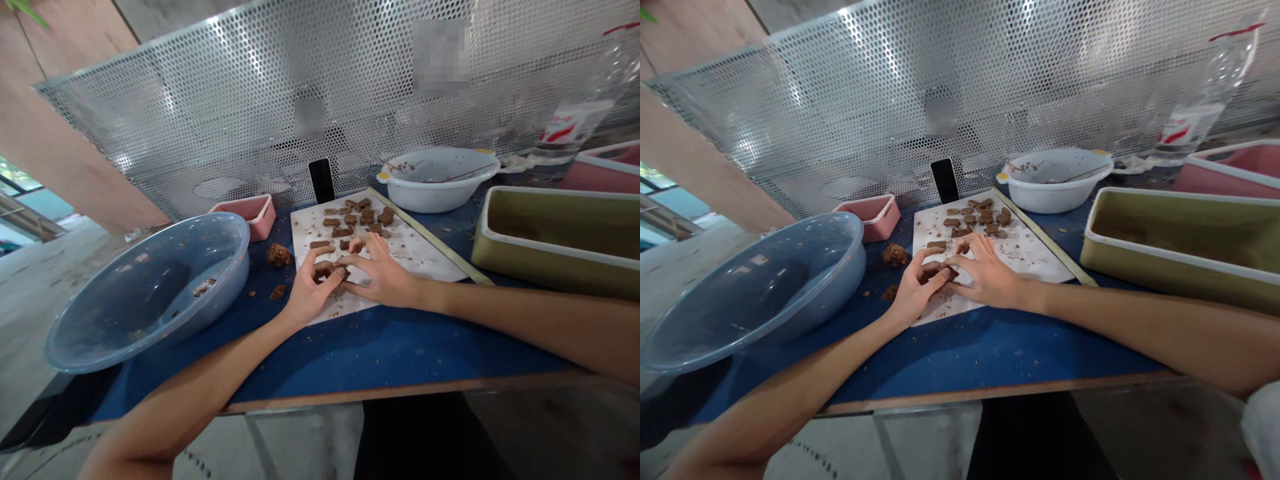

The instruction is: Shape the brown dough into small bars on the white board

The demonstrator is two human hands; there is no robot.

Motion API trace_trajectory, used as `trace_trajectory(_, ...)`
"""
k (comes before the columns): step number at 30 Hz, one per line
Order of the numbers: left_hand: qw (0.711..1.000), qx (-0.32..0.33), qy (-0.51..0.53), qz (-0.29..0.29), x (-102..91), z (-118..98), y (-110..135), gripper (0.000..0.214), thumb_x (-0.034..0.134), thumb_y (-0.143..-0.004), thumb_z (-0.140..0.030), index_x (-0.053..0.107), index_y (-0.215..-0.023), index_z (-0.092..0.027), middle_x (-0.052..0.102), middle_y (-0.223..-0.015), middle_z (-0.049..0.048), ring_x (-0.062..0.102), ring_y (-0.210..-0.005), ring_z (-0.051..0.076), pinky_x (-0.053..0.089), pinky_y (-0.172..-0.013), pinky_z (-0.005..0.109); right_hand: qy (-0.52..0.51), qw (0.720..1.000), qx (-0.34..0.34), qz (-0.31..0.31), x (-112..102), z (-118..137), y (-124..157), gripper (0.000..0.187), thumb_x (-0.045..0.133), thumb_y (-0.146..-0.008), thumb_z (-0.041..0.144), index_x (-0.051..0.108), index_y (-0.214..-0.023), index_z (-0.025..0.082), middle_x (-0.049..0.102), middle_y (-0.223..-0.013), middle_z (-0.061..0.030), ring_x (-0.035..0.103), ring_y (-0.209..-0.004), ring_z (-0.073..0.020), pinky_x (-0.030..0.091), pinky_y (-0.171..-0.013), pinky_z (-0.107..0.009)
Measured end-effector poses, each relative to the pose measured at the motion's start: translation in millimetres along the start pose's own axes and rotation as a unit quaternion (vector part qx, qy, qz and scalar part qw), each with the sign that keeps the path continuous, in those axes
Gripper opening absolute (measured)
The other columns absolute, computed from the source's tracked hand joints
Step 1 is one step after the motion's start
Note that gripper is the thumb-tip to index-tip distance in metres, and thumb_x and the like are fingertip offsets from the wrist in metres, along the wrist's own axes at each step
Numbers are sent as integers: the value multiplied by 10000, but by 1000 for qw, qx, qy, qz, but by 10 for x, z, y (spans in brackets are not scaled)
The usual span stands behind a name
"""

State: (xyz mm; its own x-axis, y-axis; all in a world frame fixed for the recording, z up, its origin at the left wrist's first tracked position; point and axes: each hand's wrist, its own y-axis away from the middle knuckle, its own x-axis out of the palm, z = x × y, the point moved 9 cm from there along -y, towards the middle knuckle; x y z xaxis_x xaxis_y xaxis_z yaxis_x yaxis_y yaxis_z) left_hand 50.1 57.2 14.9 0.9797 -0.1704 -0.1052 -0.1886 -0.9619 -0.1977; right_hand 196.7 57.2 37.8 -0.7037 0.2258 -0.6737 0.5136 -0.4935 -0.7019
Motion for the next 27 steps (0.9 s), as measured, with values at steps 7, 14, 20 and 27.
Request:
trace_trajectory(7, 1000, 1, 11, -1, 11, 14, -18, 572, 841, -935, -549, 591, -1343, -236, 761, -1029, 59, 707, -855, 179, 515, -717, 282, -7, 1000, 11, 0, -6, -35, -5, 295, 677, -1047, 455, 731, -1249, 247, 612, -1237, -138, 591, -1161, -328, 511, -1057, -579)
trace_trajectory(14, 1000, 20, -9, 4, 26, -37, -19, 640, 888, -897, -524, 568, -1359, -217, 752, -977, 46, 698, -876, 176, 522, -782, 295, -6, 1000, 8, 2, 13, -45, 2, 298, 682, -1057, 461, 726, -1258, 245, 609, -1243, -134, 584, -1168, -316, 513, -1058, -572)
trace_trajectory(20, 1000, -27, 6, 4, 28, 24, -5, 631, 833, -913, -621, 557, -1327, -233, 696, -793, -21, 604, -641, 127, 457, -617, 262, -6, 1000, 4, 28, 31, -18, -7, 319, 639, -1078, 526, 735, -1182, 241, 614, -1237, -131, 581, -1170, -313, 518, -1041, -552)
trace_trajectory(27, 1000, 9, 16, -6, -3, 8, -32, 679, 880, -891, -571, 515, -1357, -237, 749, -923, 9, 635, -720, 132, 485, -689, 277, 14, 1000, 4, 11, 39, -42, 9, 310, 640, -1088, 478, 724, -1265, 238, 633, -1263, -146, 595, -1187, -327, 516, -1040, -558)
